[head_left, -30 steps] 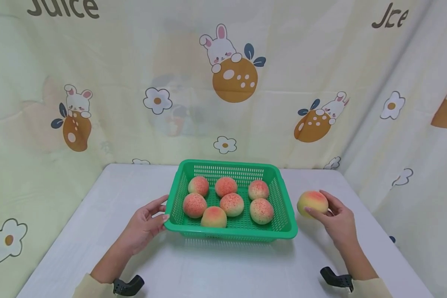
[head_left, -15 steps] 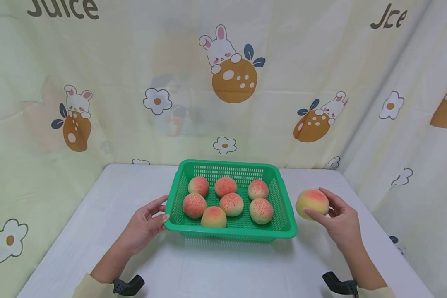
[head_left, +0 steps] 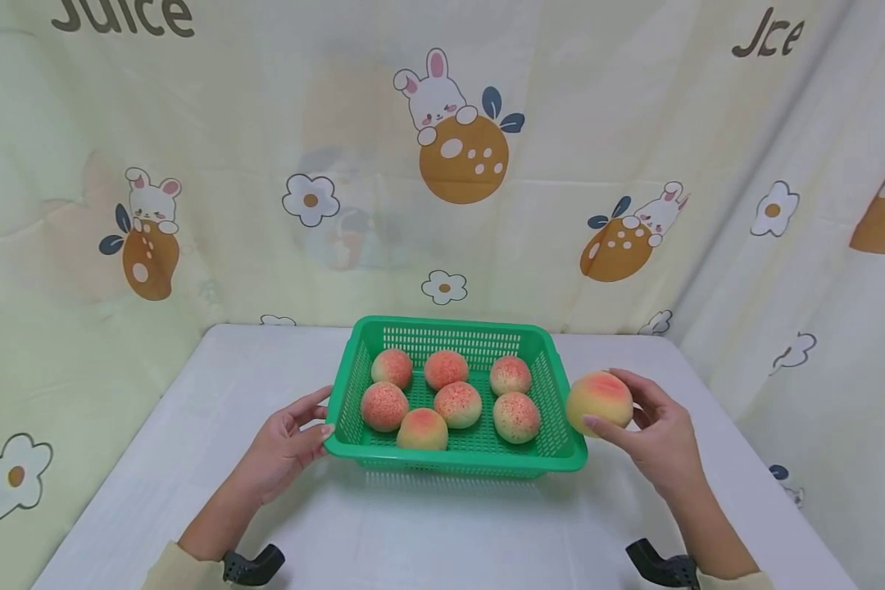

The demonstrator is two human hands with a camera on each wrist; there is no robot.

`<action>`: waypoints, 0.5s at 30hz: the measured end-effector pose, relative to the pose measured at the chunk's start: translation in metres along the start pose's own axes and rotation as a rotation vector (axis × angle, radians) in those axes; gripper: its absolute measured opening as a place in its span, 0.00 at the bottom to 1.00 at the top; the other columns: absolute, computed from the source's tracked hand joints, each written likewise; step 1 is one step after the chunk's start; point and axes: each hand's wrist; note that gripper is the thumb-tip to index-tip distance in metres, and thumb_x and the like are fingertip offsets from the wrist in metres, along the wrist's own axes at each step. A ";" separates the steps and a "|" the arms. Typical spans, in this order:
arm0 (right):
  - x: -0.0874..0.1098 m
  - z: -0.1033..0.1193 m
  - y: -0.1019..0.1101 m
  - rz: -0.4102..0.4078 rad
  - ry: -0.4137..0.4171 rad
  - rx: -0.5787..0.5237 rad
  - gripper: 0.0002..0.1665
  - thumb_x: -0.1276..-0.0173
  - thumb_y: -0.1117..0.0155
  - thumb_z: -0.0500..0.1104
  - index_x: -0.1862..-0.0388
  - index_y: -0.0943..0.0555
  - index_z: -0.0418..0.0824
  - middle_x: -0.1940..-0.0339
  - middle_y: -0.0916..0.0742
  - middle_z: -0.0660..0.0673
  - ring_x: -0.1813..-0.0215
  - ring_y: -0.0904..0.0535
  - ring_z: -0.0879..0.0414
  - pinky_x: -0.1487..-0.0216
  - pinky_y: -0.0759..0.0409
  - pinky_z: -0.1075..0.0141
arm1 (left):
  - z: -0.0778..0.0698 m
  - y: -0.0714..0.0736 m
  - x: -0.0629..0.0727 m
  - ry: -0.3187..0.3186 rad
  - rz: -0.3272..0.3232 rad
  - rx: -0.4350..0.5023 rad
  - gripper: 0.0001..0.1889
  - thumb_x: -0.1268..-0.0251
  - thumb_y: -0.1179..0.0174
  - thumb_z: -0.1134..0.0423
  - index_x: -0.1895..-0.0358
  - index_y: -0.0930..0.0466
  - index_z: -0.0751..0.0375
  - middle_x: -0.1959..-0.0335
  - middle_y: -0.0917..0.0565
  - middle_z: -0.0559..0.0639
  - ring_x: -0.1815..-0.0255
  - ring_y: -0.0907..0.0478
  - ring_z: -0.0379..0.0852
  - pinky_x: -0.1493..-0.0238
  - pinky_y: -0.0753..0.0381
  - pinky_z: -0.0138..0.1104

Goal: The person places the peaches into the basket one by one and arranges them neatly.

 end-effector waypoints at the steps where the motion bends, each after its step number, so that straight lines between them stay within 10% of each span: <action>1: 0.000 0.002 -0.001 0.008 0.004 0.001 0.42 0.39 0.20 0.49 0.27 0.26 0.45 0.38 0.18 0.56 0.42 0.25 0.69 0.47 0.25 0.86 | 0.000 0.000 0.000 -0.001 -0.001 0.000 0.37 0.27 0.38 0.65 0.19 0.43 0.55 0.44 0.28 0.53 0.57 0.17 0.38 0.50 0.13 0.30; 15: 0.000 0.016 -0.029 0.092 0.021 -0.030 0.41 0.42 0.18 0.51 0.31 0.24 0.46 0.38 0.17 0.48 0.42 0.23 0.66 0.45 0.22 0.82 | 0.000 0.000 0.000 -0.025 0.023 0.009 0.37 0.26 0.39 0.67 0.19 0.45 0.60 0.46 0.27 0.53 0.58 0.17 0.37 0.51 0.13 0.29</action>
Point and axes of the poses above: each hand's wrist, its own x-axis away from the middle knuckle, its own y-axis out of the back of the hand, z = x × y
